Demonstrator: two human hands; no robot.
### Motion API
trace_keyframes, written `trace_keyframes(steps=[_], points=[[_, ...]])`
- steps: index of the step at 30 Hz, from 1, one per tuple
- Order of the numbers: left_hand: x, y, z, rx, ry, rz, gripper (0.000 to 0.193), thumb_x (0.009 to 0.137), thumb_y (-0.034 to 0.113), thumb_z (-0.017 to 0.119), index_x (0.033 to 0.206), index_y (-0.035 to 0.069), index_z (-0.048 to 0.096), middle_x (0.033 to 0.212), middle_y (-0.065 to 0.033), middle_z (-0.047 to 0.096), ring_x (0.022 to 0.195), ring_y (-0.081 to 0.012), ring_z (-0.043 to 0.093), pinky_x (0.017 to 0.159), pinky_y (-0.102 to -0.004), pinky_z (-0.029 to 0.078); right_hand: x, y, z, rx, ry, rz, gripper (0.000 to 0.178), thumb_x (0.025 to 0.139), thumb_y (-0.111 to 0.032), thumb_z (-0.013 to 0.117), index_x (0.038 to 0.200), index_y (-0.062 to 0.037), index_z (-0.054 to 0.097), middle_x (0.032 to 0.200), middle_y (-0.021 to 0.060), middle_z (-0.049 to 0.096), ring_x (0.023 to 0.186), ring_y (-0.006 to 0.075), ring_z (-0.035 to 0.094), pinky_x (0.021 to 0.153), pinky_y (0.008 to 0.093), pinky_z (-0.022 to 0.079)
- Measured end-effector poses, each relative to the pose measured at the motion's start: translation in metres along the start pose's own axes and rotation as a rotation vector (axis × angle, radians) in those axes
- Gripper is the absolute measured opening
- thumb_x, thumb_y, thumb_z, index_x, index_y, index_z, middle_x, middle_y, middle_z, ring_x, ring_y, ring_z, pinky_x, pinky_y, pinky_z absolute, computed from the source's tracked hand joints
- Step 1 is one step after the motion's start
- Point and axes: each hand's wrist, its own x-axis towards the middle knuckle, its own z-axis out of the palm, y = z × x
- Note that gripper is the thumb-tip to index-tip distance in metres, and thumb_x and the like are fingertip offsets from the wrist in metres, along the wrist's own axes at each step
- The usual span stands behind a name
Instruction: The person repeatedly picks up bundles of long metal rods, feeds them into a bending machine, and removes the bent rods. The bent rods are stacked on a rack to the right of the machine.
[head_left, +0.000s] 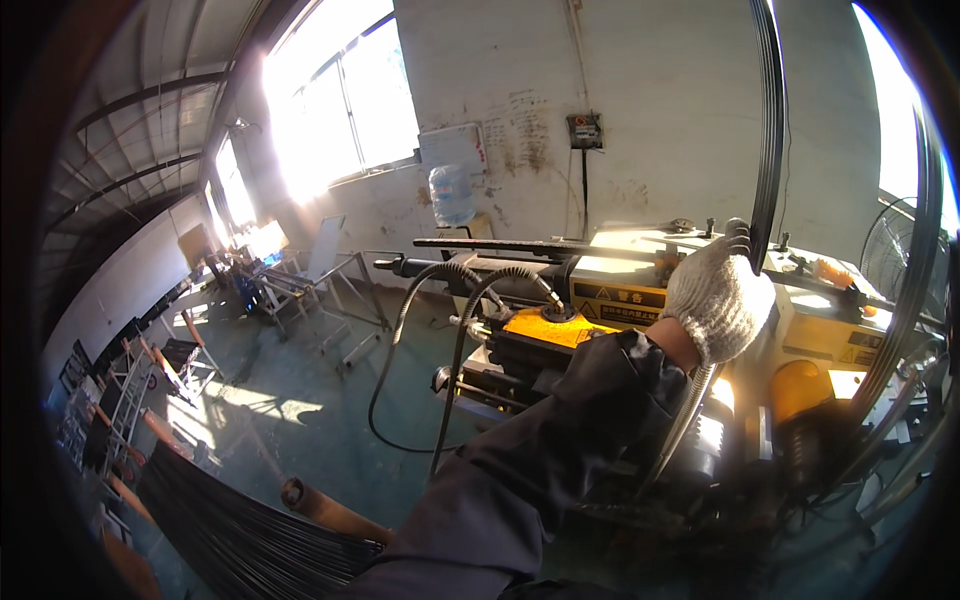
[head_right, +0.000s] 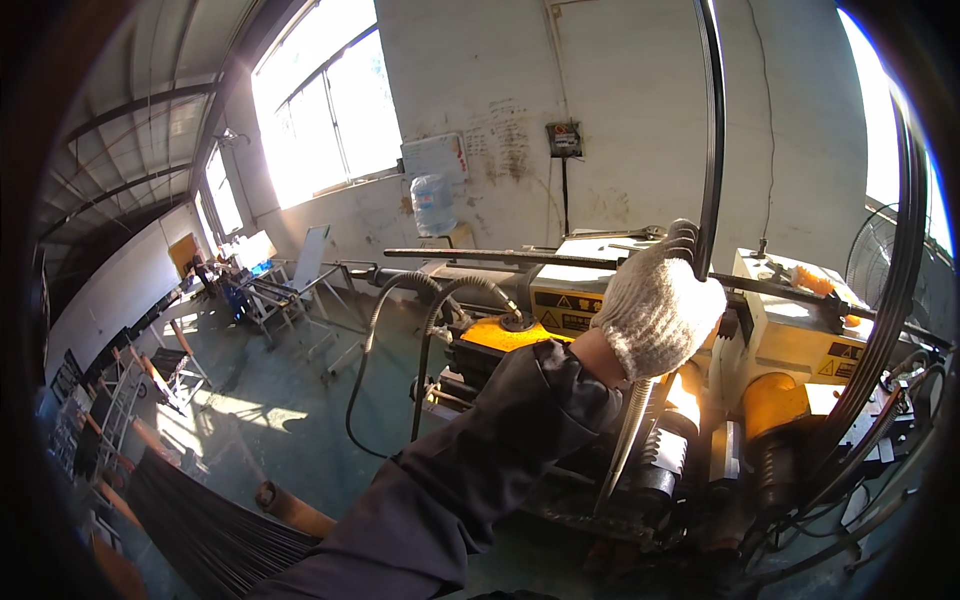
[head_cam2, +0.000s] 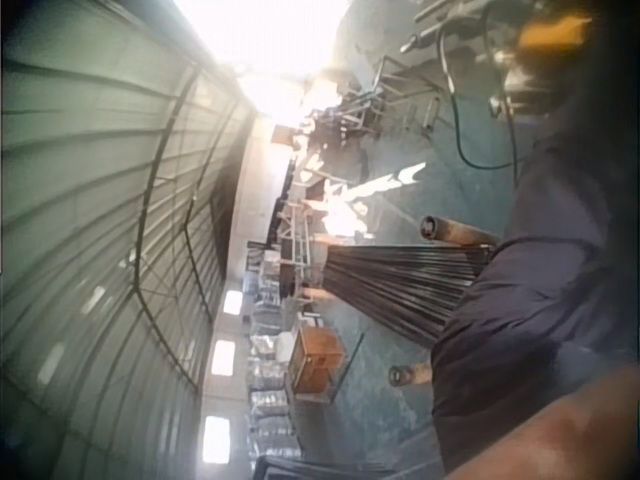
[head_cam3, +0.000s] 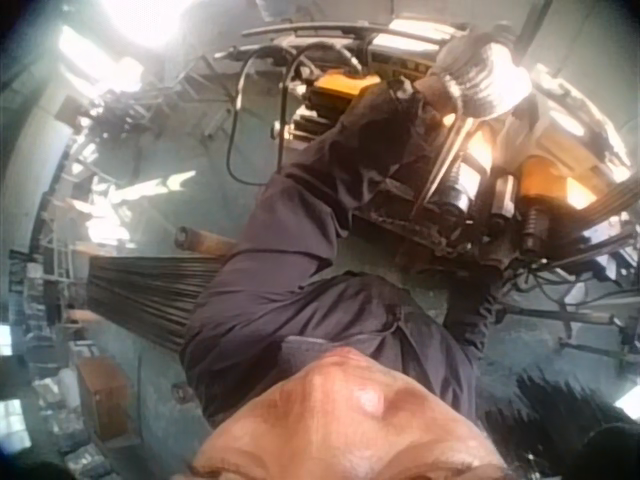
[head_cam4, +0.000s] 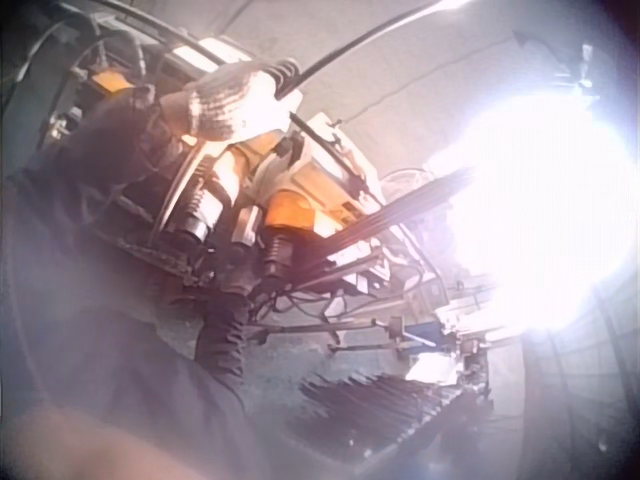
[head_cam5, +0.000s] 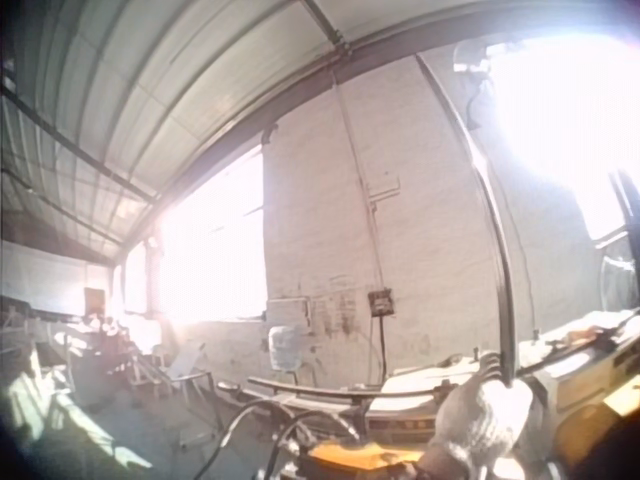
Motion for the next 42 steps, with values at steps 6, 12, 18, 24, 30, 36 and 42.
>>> trace_keyframes(steps=[6, 12, 18, 24, 30, 36, 42], points=[[0.0, -0.003, 0.001, -0.033, -0.044, 0.038, 0.027, 0.102, 0.021, 0.066, 0.103, 0.002, 0.086, 0.104, -0.0194, 0.082, 0.103, -0.0369, 0.079, 0.089, -0.0485, 0.064, 0.001, 0.0, 0.002, -0.019, -0.016, 0.006, 0.034, 0.108, -0.026, 0.068, 0.134, -0.0061, 0.076, 0.118, 0.0121, 0.08, 0.099, 0.0236, 0.08, 0.087, 0.0387, 0.065], [0.0, -0.002, 0.005, -0.202, 0.048, -0.119, 0.027, 0.101, 0.02, 0.067, 0.106, 0.001, 0.085, 0.109, -0.0198, 0.081, 0.098, -0.036, 0.08, 0.089, -0.0473, 0.065, 0.002, 0.001, 0.003, -0.026, -0.032, 0.004, 0.033, 0.109, -0.025, 0.066, 0.133, -0.0062, 0.077, 0.119, 0.013, 0.081, 0.101, 0.0246, 0.08, 0.089, 0.0393, 0.065], [0.0, -0.006, 0.009, 0.006, 0.098, 0.037, 0.027, 0.1, 0.024, 0.07, 0.101, 0.002, 0.085, 0.11, -0.019, 0.081, 0.097, -0.0307, 0.08, 0.089, -0.0462, 0.065, 0.003, 0.003, 0.004, -0.032, -0.054, -0.003, 0.032, 0.11, -0.024, 0.063, 0.132, -0.0062, 0.077, 0.121, 0.0138, 0.081, 0.102, 0.0256, 0.081, 0.092, 0.04, 0.065], [-0.012, -0.02, 0.009, 0.227, 0.116, 0.095, 0.013, 0.087, 0.024, 0.075, 0.088, 0.011, 0.076, 0.078, -0.0073, 0.073, 0.079, -0.0255, 0.072, 0.078, -0.0416, 0.061, -0.001, 0.013, 0.007, -0.029, -0.077, -0.026, 0.032, 0.11, -0.024, 0.061, 0.131, -0.0063, 0.078, 0.122, 0.0147, 0.082, 0.104, 0.0267, 0.081, 0.094, 0.0406, 0.065], [-0.02, -0.049, -0.018, -0.024, 0.042, 0.368, 0.022, 0.094, 0.009, 0.078, 0.114, 0.005, 0.085, 0.098, -0.0126, 0.085, 0.085, -0.03, 0.083, 0.079, -0.038, 0.068, -0.011, 0.06, 0.006, 0.014, -0.102, -0.148, 0.032, 0.111, -0.023, 0.058, 0.13, -0.0063, 0.078, 0.124, 0.0155, 0.082, 0.106, 0.0277, 0.081, 0.096, 0.0412, 0.066], [-0.019, -0.039, -0.05, -0.775, -0.271, -0.435, 0.031, 0.106, 0.024, 0.085, 0.129, 0.003, 0.082, 0.109, -0.01, 0.085, 0.1, -0.0182, 0.08, 0.091, -0.0343, 0.063, -0.007, 0.093, 0.041, 0.347, 0.273, 0.004, 0.018, 0.101, -0.014, 0.069, 0.112, -0.0096, 0.082, 0.105, 0.0096, 0.083, 0.097, 0.025, 0.082, 0.086, 0.0399, 0.067], [-0.008, -0.034, -0.058, -0.766, -0.274, -0.513, 0.044, 0.106, 0.034, 0.086, 0.136, 0.003, 0.083, 0.11, -0.0118, 0.086, 0.099, -0.0183, 0.081, 0.092, -0.0356, 0.064, -0.006, 0.09, 0.035, -0.438, 0.346, -0.306, 0.018, 0.102, -0.011, 0.067, 0.11, -0.0069, 0.083, 0.104, 0.0095, 0.083, 0.098, 0.0262, 0.083, 0.089, 0.0392, 0.067]])
